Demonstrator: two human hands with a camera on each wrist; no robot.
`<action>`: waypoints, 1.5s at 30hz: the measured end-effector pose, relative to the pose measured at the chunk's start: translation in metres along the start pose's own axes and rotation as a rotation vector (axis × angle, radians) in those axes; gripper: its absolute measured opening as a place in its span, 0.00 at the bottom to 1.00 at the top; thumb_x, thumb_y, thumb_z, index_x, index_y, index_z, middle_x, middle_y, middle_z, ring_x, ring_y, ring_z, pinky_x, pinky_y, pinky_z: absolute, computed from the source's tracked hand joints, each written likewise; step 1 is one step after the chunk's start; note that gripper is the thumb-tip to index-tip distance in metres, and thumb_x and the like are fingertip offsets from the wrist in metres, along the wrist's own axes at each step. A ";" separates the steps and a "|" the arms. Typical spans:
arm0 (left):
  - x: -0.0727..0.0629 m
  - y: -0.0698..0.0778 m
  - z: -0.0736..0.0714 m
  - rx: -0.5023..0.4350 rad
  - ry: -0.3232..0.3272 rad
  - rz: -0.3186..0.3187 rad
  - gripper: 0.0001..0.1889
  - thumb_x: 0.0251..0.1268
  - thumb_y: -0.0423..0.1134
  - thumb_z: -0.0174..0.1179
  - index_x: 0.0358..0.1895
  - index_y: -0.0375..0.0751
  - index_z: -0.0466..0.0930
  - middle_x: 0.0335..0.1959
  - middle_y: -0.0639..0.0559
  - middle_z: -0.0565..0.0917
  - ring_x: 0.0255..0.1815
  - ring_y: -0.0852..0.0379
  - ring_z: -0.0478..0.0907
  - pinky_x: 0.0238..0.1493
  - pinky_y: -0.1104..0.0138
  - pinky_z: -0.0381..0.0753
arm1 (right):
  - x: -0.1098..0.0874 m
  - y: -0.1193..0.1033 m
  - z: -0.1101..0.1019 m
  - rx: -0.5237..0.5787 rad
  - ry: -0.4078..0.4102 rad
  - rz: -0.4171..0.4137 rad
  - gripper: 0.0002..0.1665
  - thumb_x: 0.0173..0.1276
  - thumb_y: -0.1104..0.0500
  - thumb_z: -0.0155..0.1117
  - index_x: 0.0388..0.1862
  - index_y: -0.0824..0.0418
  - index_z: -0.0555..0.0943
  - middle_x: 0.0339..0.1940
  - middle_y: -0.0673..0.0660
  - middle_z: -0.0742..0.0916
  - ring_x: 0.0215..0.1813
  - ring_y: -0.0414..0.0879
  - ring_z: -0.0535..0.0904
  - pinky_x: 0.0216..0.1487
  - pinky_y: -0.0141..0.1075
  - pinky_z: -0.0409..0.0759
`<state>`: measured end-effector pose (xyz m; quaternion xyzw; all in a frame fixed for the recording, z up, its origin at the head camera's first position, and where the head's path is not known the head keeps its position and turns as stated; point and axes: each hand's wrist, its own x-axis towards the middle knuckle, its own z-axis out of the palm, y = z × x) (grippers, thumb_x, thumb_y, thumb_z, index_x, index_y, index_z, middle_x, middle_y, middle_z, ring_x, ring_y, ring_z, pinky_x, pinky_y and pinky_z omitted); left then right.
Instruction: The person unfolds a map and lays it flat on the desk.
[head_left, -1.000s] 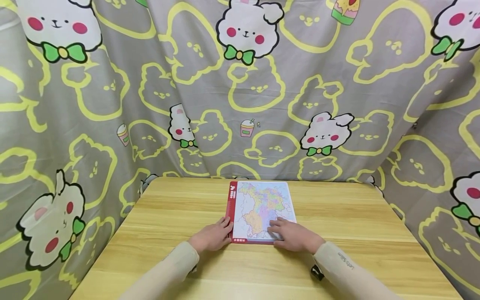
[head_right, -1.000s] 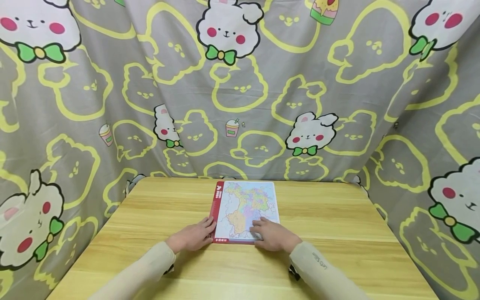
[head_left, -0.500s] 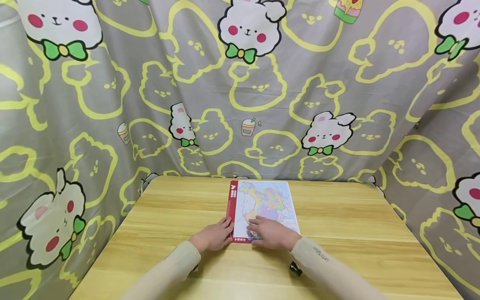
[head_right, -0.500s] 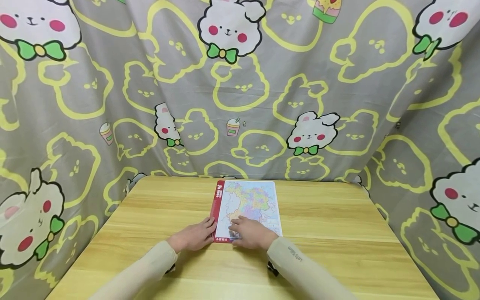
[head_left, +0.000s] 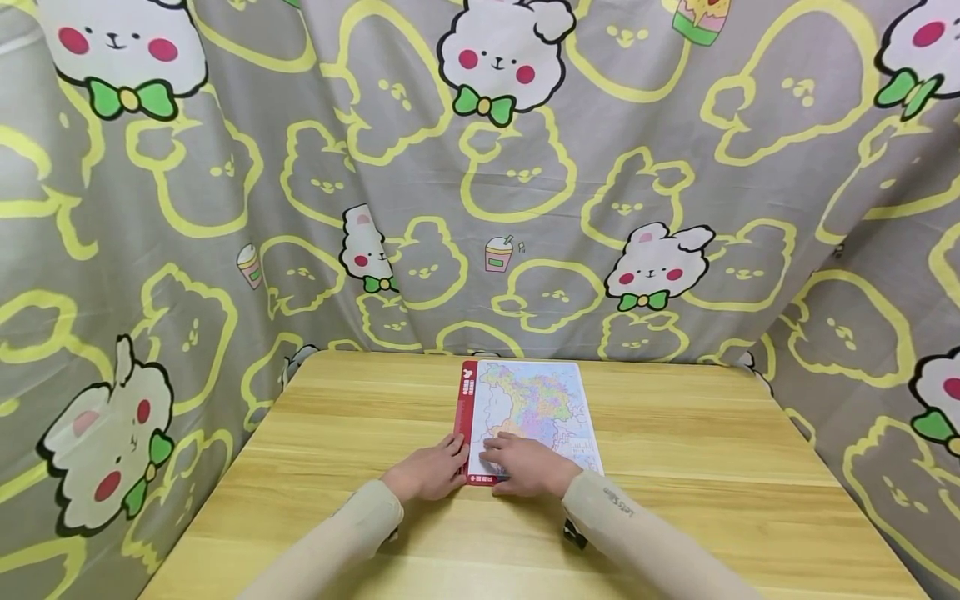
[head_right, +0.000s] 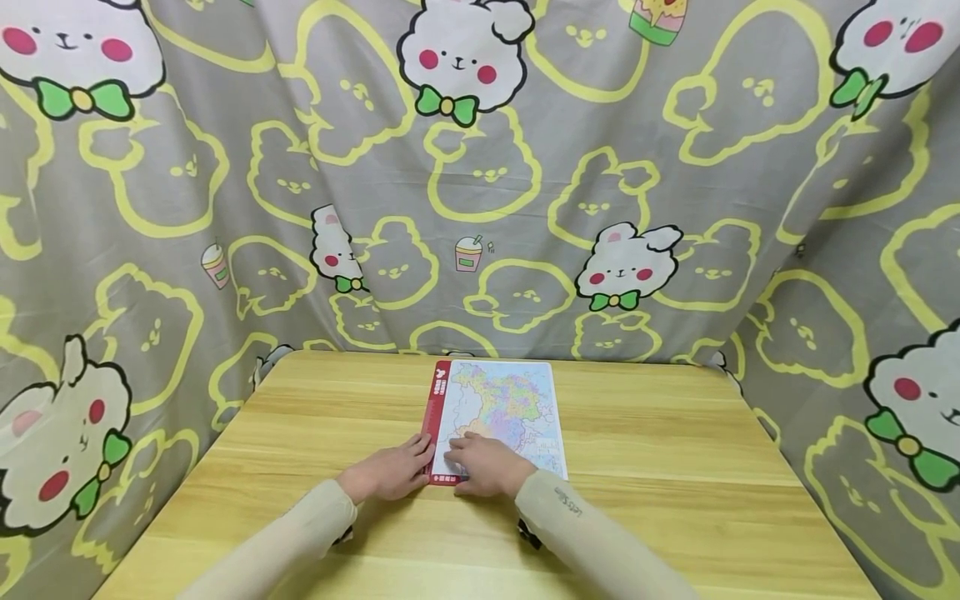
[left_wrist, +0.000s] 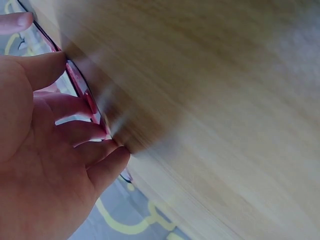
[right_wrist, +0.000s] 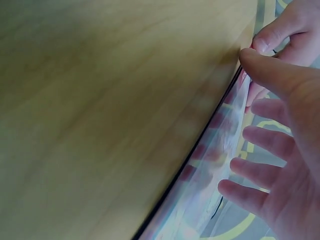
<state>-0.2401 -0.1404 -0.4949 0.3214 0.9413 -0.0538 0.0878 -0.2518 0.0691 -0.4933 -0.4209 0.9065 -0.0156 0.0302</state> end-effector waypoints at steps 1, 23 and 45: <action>0.000 0.000 0.000 0.002 0.002 0.002 0.29 0.73 0.51 0.47 0.69 0.35 0.63 0.70 0.39 0.62 0.71 0.45 0.57 0.65 0.58 0.63 | 0.001 0.000 0.001 -0.004 -0.001 0.004 0.34 0.62 0.39 0.64 0.62 0.54 0.75 0.66 0.55 0.74 0.69 0.54 0.65 0.66 0.41 0.63; -0.001 0.001 -0.003 -0.014 -0.003 0.001 0.30 0.72 0.50 0.48 0.68 0.33 0.63 0.70 0.38 0.61 0.71 0.44 0.56 0.66 0.58 0.62 | -0.001 0.002 -0.003 -0.017 0.053 -0.063 0.24 0.69 0.46 0.58 0.59 0.55 0.78 0.60 0.55 0.79 0.61 0.48 0.74 0.60 0.40 0.71; -0.002 0.000 -0.003 -0.056 0.009 0.037 0.30 0.72 0.48 0.48 0.68 0.31 0.62 0.70 0.37 0.61 0.72 0.43 0.55 0.66 0.59 0.61 | -0.022 -0.006 -0.012 -0.238 0.166 -0.153 0.26 0.68 0.59 0.59 0.65 0.53 0.73 0.59 0.54 0.80 0.58 0.45 0.77 0.53 0.36 0.77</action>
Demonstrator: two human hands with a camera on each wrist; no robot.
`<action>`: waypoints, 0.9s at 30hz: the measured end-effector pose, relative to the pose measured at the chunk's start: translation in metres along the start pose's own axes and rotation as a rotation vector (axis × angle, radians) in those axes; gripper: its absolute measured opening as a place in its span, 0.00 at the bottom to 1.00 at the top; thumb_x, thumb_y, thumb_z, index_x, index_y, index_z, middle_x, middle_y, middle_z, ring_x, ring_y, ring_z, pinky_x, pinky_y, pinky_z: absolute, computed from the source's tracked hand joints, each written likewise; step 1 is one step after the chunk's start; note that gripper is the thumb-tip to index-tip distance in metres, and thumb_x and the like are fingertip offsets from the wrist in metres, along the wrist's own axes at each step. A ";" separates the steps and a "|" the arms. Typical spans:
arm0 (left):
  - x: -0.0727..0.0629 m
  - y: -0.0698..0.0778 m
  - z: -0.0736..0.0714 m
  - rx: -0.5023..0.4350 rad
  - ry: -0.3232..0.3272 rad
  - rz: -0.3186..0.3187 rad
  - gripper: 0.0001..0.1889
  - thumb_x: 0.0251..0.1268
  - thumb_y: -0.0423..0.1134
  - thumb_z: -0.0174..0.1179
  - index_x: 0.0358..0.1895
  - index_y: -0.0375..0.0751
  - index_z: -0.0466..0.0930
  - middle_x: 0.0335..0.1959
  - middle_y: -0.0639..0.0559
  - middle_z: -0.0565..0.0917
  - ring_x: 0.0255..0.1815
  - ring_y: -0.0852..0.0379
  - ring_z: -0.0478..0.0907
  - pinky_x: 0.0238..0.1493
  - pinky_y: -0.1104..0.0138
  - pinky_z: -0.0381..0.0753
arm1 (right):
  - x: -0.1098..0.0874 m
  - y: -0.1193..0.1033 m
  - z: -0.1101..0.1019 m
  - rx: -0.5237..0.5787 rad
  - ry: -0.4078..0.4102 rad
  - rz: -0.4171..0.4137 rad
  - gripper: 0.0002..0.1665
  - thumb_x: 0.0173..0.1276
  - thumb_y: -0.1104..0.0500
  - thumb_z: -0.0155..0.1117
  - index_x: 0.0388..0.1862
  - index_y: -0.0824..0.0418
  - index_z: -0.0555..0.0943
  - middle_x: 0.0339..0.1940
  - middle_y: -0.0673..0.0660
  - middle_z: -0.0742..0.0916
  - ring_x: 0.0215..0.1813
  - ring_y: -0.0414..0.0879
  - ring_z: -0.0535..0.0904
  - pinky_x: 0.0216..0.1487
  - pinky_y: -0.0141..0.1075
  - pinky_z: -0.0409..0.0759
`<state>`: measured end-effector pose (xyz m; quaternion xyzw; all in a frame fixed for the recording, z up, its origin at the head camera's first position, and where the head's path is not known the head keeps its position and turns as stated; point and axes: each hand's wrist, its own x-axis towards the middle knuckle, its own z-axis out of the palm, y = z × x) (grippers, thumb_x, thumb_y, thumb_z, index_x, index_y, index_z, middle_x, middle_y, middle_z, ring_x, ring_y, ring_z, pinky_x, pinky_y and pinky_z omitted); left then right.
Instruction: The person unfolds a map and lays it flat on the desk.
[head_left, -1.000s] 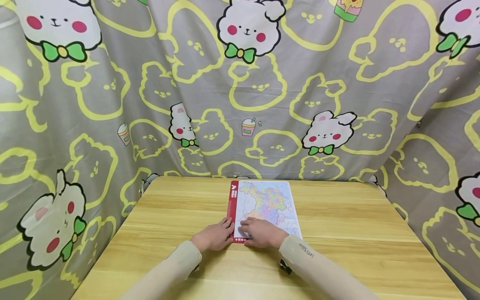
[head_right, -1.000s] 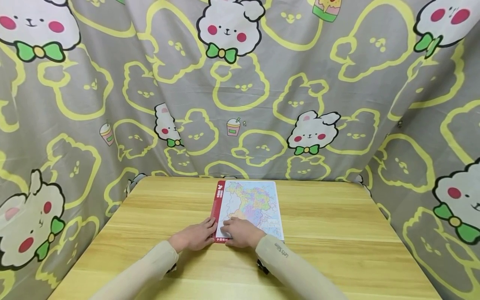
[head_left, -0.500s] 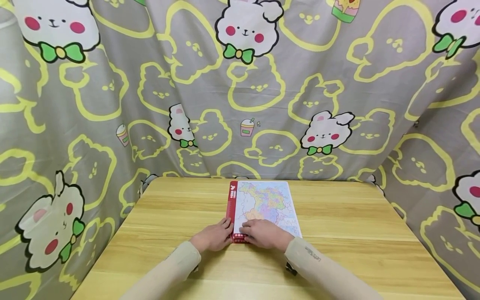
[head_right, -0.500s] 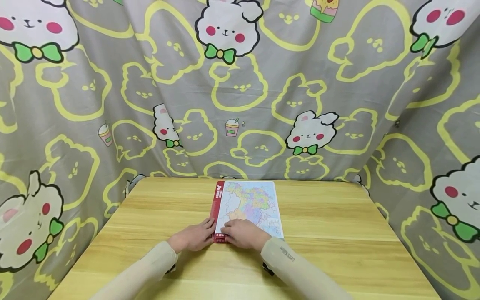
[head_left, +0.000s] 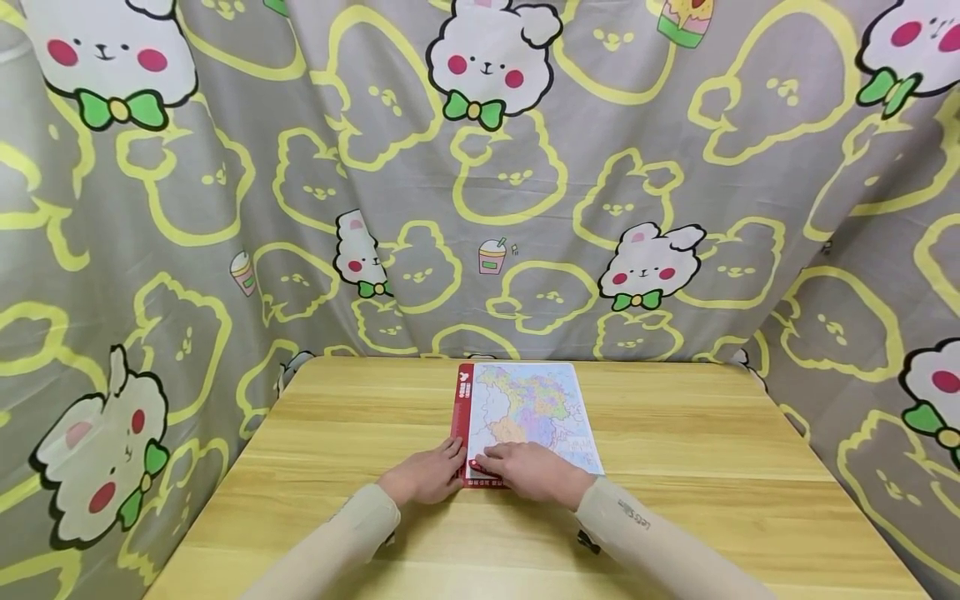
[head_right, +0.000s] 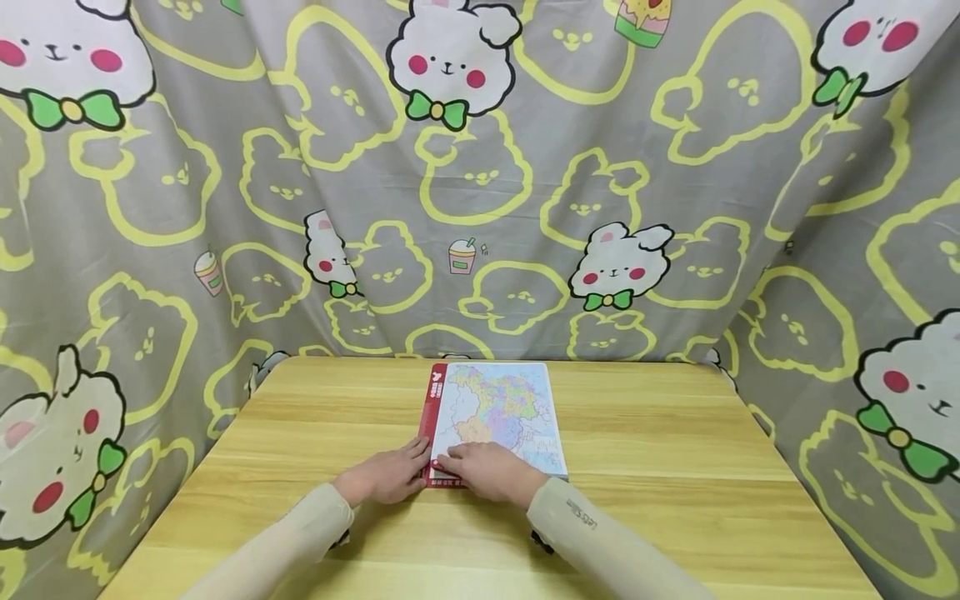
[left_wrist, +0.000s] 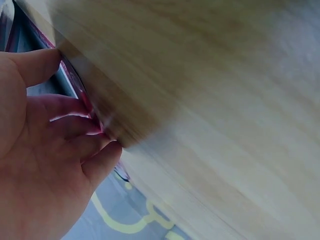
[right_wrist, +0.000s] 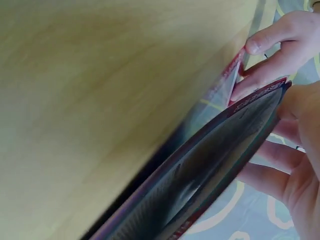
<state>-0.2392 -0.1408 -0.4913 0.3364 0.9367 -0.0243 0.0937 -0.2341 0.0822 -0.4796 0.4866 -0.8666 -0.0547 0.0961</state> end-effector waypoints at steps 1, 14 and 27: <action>0.000 0.000 0.000 -0.001 0.002 0.000 0.30 0.72 0.48 0.49 0.68 0.31 0.62 0.70 0.36 0.61 0.71 0.43 0.56 0.66 0.58 0.61 | 0.000 0.000 -0.001 -0.011 -0.005 0.004 0.26 0.68 0.60 0.59 0.66 0.52 0.73 0.59 0.53 0.80 0.58 0.45 0.77 0.53 0.37 0.77; 0.001 0.004 0.003 0.000 0.012 -0.038 0.33 0.71 0.53 0.48 0.70 0.32 0.60 0.70 0.36 0.61 0.72 0.43 0.55 0.67 0.58 0.60 | -0.014 0.006 -0.025 -0.141 0.042 -0.003 0.24 0.72 0.61 0.51 0.66 0.53 0.72 0.59 0.52 0.79 0.57 0.46 0.77 0.42 0.37 0.81; 0.005 0.012 0.004 0.014 0.015 -0.091 0.32 0.70 0.57 0.48 0.70 0.42 0.63 0.69 0.35 0.62 0.70 0.41 0.57 0.65 0.56 0.63 | -0.030 0.022 -0.042 -0.164 0.112 -0.030 0.24 0.71 0.62 0.55 0.65 0.54 0.73 0.58 0.54 0.80 0.56 0.47 0.78 0.38 0.39 0.82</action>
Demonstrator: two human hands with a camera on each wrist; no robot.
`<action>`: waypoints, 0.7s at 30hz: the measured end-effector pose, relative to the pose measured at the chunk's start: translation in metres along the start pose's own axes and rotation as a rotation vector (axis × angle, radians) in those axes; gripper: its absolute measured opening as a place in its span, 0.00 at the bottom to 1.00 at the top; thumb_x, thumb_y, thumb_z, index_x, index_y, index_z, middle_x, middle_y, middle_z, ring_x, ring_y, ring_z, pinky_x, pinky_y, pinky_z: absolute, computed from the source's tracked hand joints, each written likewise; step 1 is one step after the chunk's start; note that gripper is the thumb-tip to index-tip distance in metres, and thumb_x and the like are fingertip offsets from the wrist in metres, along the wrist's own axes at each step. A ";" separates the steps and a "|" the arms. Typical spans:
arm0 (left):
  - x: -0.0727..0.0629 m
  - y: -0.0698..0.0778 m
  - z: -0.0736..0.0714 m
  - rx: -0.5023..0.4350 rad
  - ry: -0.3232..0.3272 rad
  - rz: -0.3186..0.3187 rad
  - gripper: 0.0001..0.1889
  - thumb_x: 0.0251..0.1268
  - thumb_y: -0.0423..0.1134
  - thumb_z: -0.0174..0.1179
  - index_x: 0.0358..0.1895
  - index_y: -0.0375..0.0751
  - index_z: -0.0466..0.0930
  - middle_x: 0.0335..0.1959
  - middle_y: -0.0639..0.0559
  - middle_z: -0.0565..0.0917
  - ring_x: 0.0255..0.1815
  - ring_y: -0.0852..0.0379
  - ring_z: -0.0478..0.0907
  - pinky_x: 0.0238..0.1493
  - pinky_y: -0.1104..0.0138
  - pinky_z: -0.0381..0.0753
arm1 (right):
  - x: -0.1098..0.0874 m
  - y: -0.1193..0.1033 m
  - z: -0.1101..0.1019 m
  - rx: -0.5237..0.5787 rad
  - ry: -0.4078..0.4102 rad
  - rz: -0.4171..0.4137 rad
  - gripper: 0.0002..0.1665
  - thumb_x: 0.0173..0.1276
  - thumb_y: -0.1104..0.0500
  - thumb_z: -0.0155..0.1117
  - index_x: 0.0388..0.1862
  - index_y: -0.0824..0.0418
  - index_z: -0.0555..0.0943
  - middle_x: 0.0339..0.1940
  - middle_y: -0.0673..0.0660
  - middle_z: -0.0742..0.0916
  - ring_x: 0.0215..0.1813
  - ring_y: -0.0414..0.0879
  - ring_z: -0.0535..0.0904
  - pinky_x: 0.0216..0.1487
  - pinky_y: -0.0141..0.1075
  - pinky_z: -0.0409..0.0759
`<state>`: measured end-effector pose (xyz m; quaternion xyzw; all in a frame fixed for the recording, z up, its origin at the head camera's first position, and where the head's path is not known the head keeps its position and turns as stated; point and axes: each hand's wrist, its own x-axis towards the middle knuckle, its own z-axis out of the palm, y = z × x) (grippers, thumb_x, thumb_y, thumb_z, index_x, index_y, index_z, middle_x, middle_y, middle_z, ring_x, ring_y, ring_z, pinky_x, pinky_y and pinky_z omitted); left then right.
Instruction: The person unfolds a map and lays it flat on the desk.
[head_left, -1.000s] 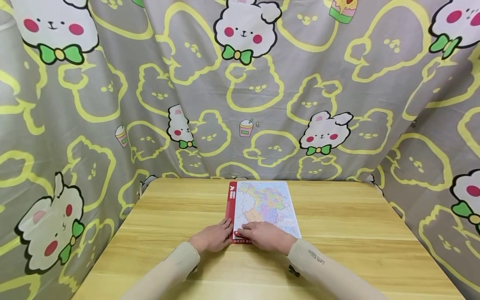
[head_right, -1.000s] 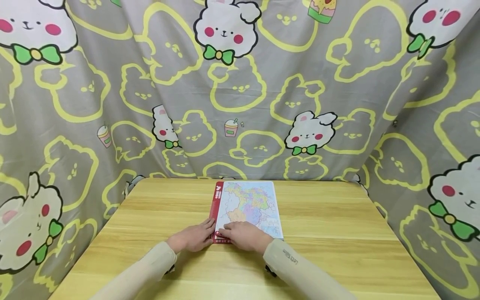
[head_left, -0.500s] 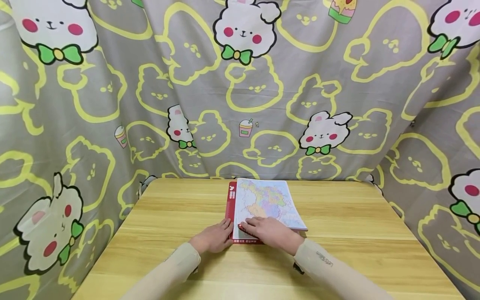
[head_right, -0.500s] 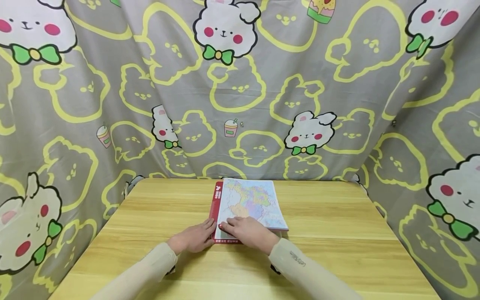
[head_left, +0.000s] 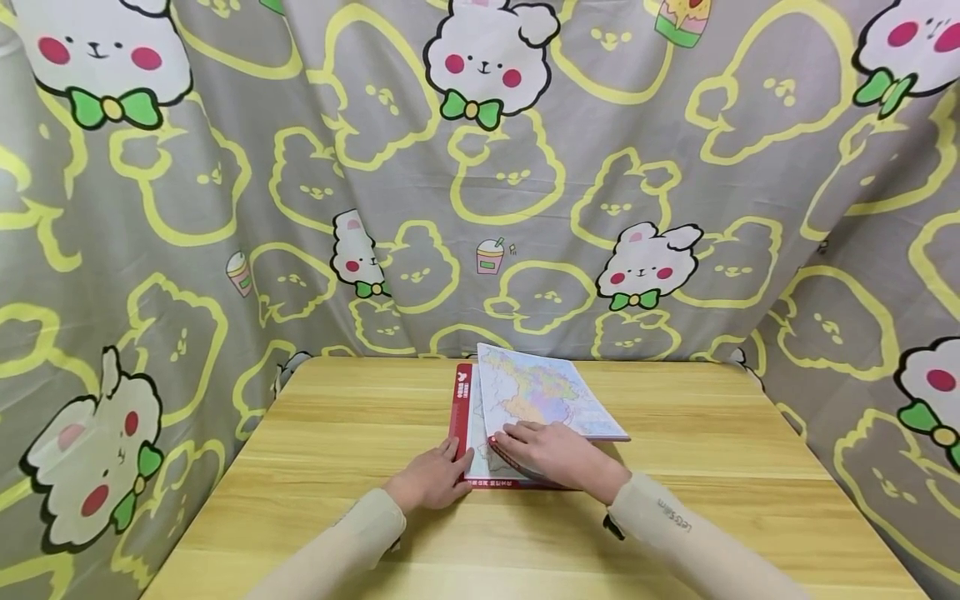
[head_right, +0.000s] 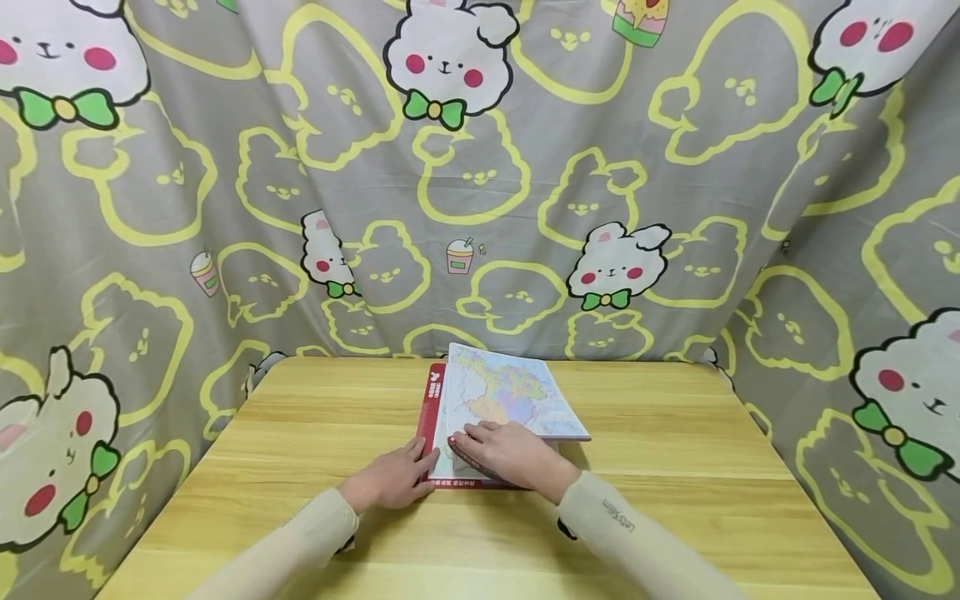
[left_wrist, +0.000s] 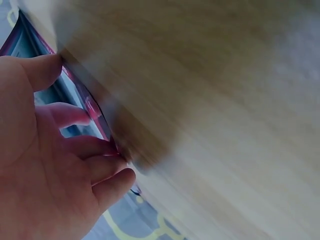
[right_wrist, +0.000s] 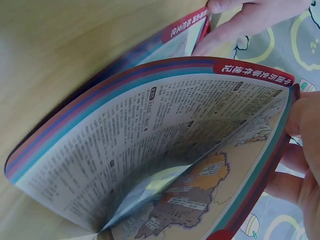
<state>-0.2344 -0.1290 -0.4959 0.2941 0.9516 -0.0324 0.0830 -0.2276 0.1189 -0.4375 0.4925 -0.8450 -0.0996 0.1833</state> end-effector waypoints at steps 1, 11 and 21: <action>0.000 0.000 0.000 -0.003 -0.001 -0.006 0.32 0.70 0.57 0.47 0.70 0.43 0.63 0.69 0.35 0.62 0.71 0.41 0.57 0.65 0.55 0.63 | -0.001 0.001 -0.001 -0.003 0.005 -0.001 0.24 0.70 0.62 0.55 0.65 0.54 0.73 0.58 0.54 0.80 0.56 0.47 0.78 0.38 0.39 0.82; -0.003 -0.004 0.002 -0.039 -0.015 -0.036 0.32 0.69 0.58 0.47 0.70 0.42 0.63 0.70 0.36 0.60 0.71 0.41 0.55 0.65 0.54 0.63 | -0.012 0.009 -0.012 -0.013 0.035 0.020 0.29 0.66 0.66 0.59 0.66 0.54 0.73 0.59 0.55 0.80 0.56 0.48 0.78 0.37 0.39 0.82; -0.011 -0.010 0.006 -0.087 -0.007 -0.038 0.32 0.69 0.55 0.50 0.70 0.38 0.63 0.70 0.33 0.59 0.71 0.38 0.55 0.65 0.52 0.62 | -0.020 0.015 -0.013 0.002 0.089 0.016 0.31 0.62 0.68 0.62 0.66 0.55 0.73 0.59 0.55 0.80 0.56 0.48 0.78 0.33 0.40 0.81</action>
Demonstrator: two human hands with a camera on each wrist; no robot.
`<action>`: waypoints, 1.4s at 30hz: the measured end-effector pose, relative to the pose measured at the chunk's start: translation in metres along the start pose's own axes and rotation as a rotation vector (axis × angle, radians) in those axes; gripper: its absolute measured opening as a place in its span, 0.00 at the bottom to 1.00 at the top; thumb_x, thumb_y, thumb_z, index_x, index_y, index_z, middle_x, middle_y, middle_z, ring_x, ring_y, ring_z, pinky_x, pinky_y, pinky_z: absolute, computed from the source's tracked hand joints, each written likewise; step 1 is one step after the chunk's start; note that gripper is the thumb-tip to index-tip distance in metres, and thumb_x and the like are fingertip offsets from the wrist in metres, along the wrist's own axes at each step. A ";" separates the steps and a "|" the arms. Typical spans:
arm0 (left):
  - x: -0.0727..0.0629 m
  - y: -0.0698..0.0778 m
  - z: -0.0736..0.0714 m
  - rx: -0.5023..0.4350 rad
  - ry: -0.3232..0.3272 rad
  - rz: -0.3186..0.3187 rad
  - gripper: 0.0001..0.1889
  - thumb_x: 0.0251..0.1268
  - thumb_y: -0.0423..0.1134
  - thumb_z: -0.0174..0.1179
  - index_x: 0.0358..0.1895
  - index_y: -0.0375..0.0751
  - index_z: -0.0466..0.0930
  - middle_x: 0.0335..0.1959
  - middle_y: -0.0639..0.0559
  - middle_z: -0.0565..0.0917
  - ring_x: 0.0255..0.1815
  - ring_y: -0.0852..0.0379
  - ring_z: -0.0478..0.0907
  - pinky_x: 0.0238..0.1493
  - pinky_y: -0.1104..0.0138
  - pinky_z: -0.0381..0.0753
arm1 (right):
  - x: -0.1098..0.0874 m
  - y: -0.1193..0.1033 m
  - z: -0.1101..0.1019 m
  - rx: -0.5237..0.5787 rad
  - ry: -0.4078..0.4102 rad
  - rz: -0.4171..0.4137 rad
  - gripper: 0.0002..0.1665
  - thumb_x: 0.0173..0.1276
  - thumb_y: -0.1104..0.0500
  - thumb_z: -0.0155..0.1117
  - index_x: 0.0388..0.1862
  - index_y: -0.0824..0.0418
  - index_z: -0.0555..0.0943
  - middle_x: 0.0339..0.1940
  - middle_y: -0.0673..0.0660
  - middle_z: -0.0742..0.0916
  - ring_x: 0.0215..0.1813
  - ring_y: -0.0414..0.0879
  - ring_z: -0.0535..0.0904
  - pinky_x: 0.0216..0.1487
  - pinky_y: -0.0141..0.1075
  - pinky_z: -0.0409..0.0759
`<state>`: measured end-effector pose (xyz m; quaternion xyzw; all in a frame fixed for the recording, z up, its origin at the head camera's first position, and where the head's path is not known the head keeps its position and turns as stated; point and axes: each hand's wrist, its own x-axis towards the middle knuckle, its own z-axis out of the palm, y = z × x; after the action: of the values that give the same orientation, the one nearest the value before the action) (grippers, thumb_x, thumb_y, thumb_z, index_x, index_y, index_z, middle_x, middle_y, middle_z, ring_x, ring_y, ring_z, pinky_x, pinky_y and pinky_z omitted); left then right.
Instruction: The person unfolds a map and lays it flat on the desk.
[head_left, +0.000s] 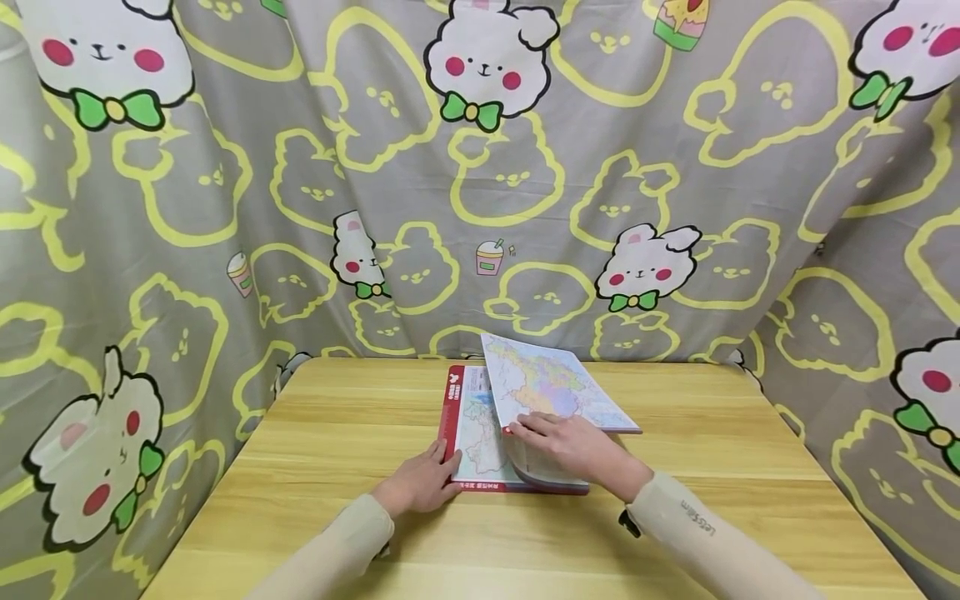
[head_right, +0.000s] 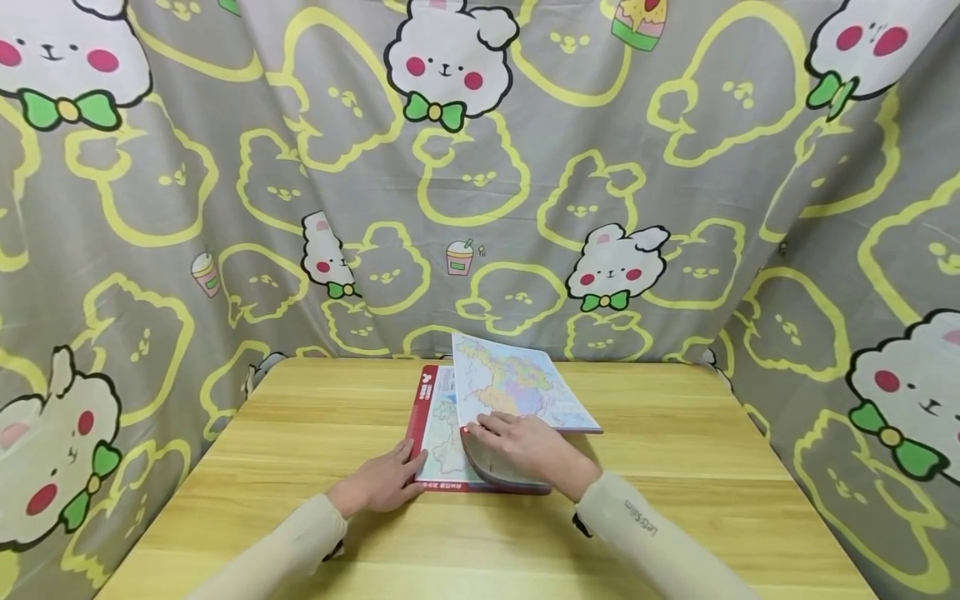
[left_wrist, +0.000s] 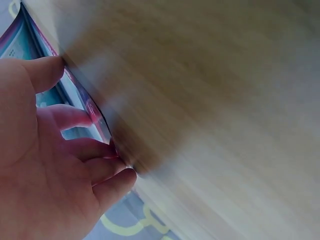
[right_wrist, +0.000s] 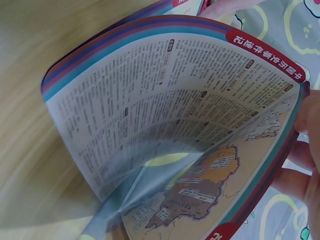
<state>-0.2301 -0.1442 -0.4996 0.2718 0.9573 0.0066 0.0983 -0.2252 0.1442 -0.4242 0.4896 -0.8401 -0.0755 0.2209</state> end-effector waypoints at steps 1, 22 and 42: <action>-0.001 -0.001 0.000 -0.004 0.002 -0.001 0.32 0.69 0.55 0.50 0.70 0.38 0.63 0.70 0.32 0.59 0.71 0.38 0.55 0.65 0.52 0.62 | -0.001 0.001 0.000 0.000 0.018 -0.005 0.32 0.61 0.69 0.62 0.65 0.56 0.73 0.58 0.55 0.81 0.56 0.48 0.78 0.32 0.39 0.81; -0.014 -0.020 0.002 -0.105 0.026 -0.084 0.36 0.67 0.55 0.53 0.69 0.33 0.61 0.70 0.32 0.59 0.72 0.37 0.52 0.66 0.49 0.59 | -0.018 0.010 -0.011 0.041 0.089 0.022 0.25 0.76 0.64 0.38 0.68 0.58 0.69 0.62 0.57 0.77 0.60 0.50 0.75 0.38 0.42 0.81; -0.022 -0.041 0.000 -0.137 0.014 -0.210 0.42 0.63 0.58 0.56 0.67 0.25 0.60 0.69 0.26 0.55 0.70 0.33 0.52 0.64 0.45 0.61 | -0.037 0.021 -0.011 0.040 0.274 0.011 0.34 0.79 0.59 0.17 0.64 0.62 0.73 0.58 0.58 0.80 0.55 0.51 0.79 0.35 0.42 0.81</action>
<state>-0.2330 -0.1904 -0.4978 0.1628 0.9784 0.0638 0.1100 -0.2213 0.1882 -0.4177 0.4951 -0.8060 0.0099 0.3242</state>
